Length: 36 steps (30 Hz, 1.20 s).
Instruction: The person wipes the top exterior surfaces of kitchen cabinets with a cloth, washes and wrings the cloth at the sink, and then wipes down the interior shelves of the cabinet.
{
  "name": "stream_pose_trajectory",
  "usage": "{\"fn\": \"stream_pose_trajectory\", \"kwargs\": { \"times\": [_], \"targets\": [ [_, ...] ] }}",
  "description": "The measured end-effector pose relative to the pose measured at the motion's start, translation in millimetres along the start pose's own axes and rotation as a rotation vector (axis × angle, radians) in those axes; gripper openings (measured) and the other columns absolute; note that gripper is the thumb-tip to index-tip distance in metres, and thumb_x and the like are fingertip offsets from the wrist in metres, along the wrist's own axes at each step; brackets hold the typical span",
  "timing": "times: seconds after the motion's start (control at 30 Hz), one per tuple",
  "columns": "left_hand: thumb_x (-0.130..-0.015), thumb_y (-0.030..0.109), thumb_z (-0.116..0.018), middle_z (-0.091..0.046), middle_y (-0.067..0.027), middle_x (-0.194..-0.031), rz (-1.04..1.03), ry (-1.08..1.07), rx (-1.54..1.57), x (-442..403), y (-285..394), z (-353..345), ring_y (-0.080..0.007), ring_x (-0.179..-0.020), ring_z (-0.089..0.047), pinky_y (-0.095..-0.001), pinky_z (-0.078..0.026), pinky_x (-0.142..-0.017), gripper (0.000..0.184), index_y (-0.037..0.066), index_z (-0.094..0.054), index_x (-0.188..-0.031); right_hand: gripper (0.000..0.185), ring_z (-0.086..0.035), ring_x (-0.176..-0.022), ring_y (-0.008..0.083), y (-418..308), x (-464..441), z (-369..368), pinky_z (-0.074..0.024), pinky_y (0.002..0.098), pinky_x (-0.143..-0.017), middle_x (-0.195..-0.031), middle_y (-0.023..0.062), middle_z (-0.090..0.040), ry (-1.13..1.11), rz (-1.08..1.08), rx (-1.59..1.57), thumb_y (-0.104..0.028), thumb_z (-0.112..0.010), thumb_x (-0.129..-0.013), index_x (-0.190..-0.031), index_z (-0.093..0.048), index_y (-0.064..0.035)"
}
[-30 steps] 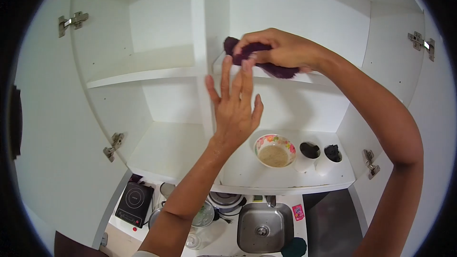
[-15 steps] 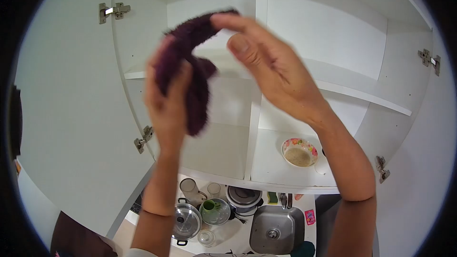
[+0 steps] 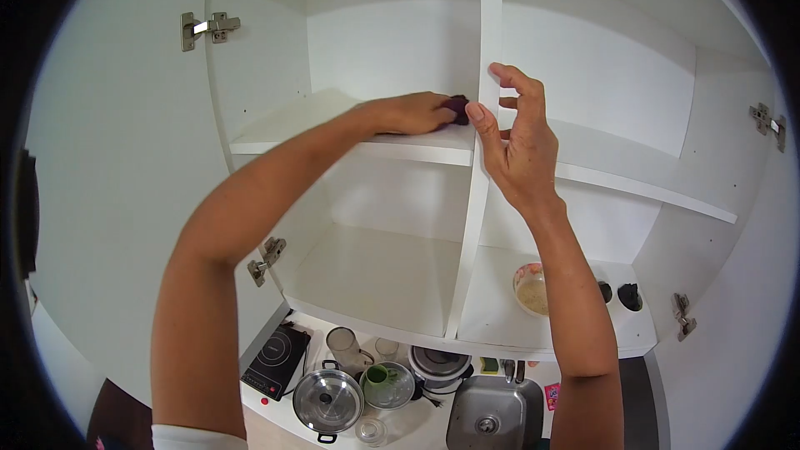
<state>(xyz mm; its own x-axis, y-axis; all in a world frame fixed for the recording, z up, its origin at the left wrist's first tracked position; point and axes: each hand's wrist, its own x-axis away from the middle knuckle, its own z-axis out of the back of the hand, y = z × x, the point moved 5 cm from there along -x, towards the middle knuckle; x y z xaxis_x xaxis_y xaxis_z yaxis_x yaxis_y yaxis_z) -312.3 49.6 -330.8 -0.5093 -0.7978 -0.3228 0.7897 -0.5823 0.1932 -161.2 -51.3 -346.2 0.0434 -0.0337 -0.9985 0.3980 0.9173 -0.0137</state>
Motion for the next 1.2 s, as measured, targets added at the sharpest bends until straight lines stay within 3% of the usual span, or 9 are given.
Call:
{"fn": "stream_pose_trajectory", "kwargs": {
  "times": [0.1, 0.2, 0.53, 0.63, 0.73, 0.8, 1.0, 1.07, 1.2],
  "targets": [
    [-0.089, 0.035, -0.036, -0.056, -0.0113, -0.085, 0.228, -0.116, -0.073, 12.8, -74.8, 17.9, -0.0217, -0.08, -0.049, -0.0359, -0.039, -0.075, 0.039, 0.002, -0.054, -0.099, 0.041, -0.056, -0.086, 0.0171, 0.2, 2.9, 3.4, -0.0514, 0.0258, -0.061, -0.113, 0.0061, -0.05, 0.001, 0.046, 0.027, -0.029, -0.057, -0.087, -0.12, -0.042, -0.0107],
    [-0.09, 0.038, -0.037, -0.057, -0.0093, -0.101, 0.406, 0.005, -0.104, 60.9, -132.2, 51.0, -0.0186, -0.088, -0.052, -0.0326, -0.04, -0.082, 0.046, 0.006, -0.049, -0.12, 0.042, -0.056, -0.085, 0.0167, 6.1, 1.4, 3.2, -0.0518, 0.0253, -0.059, -0.112, 0.0048, -0.051, -0.037, -0.031, -0.007, -0.03, -0.058, -0.086, -0.12, -0.042, -0.0125],
    [-0.09, 0.036, -0.044, -0.052, -0.0103, -0.116, 0.569, -0.052, 0.172, 65.5, -83.0, 41.3, -0.0193, -0.101, -0.051, -0.0304, -0.039, -0.089, 0.047, 0.009, -0.044, -0.129, 0.042, -0.055, -0.083, 0.0169, 3.2, 2.9, -1.5, -0.0497, 0.0263, -0.058, -0.1, 0.0037, -0.052, 0.026, 0.072, 0.048, -0.032, -0.061, -0.083, -0.118, -0.047, -0.0129],
    [-0.09, 0.021, -0.047, -0.052, -0.0134, -0.118, 0.407, 0.305, 0.382, 62.7, -57.3, 53.3, -0.0219, -0.108, -0.05, -0.0316, -0.041, -0.092, 0.038, 0.003, -0.046, -0.124, 0.039, -0.054, -0.084, 0.0181, 1.2, 2.3, -1.0, -0.0488, 0.0278, -0.061, -0.098, 0.0048, -0.051, 0.043, 0.053, 0.04, -0.029, -0.062, -0.083, -0.116, -0.048, -0.0128],
    [-0.089, 0.007, -0.042, -0.056, -0.0193, -0.102, 0.42, 0.551, 1.247, 69.3, -63.5, 68.3, -0.0268, -0.088, -0.059, -0.0392, -0.053, -0.077, 0.026, -0.008, -0.046, -0.109, 0.036, -0.052, -0.088, 0.0194, -6.4, 3.5, 5.0, -0.0457, 0.0313, -0.069, -0.098, 0.0056, -0.051, 0.197, 0.159, 0.195, -0.025, -0.064, -0.081, -0.113, -0.051, -0.0134],
    [-0.089, 0.003, -0.038, -0.056, -0.0204, -0.098, 0.259, 0.744, 1.36, 82.9, -71.5, 94.7, -0.0292, -0.086, -0.06, -0.0438, -0.054, -0.077, 0.021, -0.009, -0.046, -0.103, 0.034, -0.05, -0.09, 0.02, -18.4, 10.8, 7.9, -0.0433, 0.0333, -0.074, -0.099, 0.006, -0.051, 0.332, 0.267, 0.335, -0.023, -0.066, -0.08, -0.11, -0.053, -0.0138],
    [-0.09, 0.007, -0.024, -0.058, -0.0206, -0.1, -0.075, 1.18, 1.381, 168.4, -62.0, 161.3, -0.028, -0.088, -0.06, -0.0391, -0.053, -0.082, 0.034, -0.008, -0.049, -0.108, 0.046, -0.049, -0.088, 0.0202, -76.0, 20.4, -52.5, -0.0366, 0.0346, -0.081, -0.097, 0.0043, -0.055, -0.31, 0.41, 0.088, -0.034, -0.073, -0.066, -0.102, -0.059, -0.0093],
    [-0.09, 0.009, -0.027, -0.059, -0.02, -0.096, -0.082, 1.279, 1.178, 209.7, -54.6, 176.9, -0.0264, -0.079, -0.06, -0.0393, -0.054, -0.072, 0.033, -0.008, -0.051, -0.105, 0.041, -0.05, -0.084, 0.0193, -65.6, 23.2, -74.9, -0.0363, 0.0337, -0.076, -0.088, 0.0036, -0.058, -0.375, 0.428, 0.479, -0.031, -0.071, -0.069, -0.103, -0.061, -0.0097],
    [-0.089, 0.025, -0.045, -0.058, -0.0191, -0.102, -0.092, 1.401, 1.35, 281.6, -19.4, 156.8, -0.0317, -0.086, -0.06, -0.0439, -0.049, -0.083, 0.036, -0.005, -0.05, -0.107, 0.01, -0.05, -0.076, 0.0174, -56.4, 18.9, -77.9, -0.0361, 0.0332, -0.067, -0.072, 0.0008, -0.057, -0.321, 0.452, 0.595, -0.011, -0.064, -0.068, -0.078, -0.066, -0.01]
  ]
}}
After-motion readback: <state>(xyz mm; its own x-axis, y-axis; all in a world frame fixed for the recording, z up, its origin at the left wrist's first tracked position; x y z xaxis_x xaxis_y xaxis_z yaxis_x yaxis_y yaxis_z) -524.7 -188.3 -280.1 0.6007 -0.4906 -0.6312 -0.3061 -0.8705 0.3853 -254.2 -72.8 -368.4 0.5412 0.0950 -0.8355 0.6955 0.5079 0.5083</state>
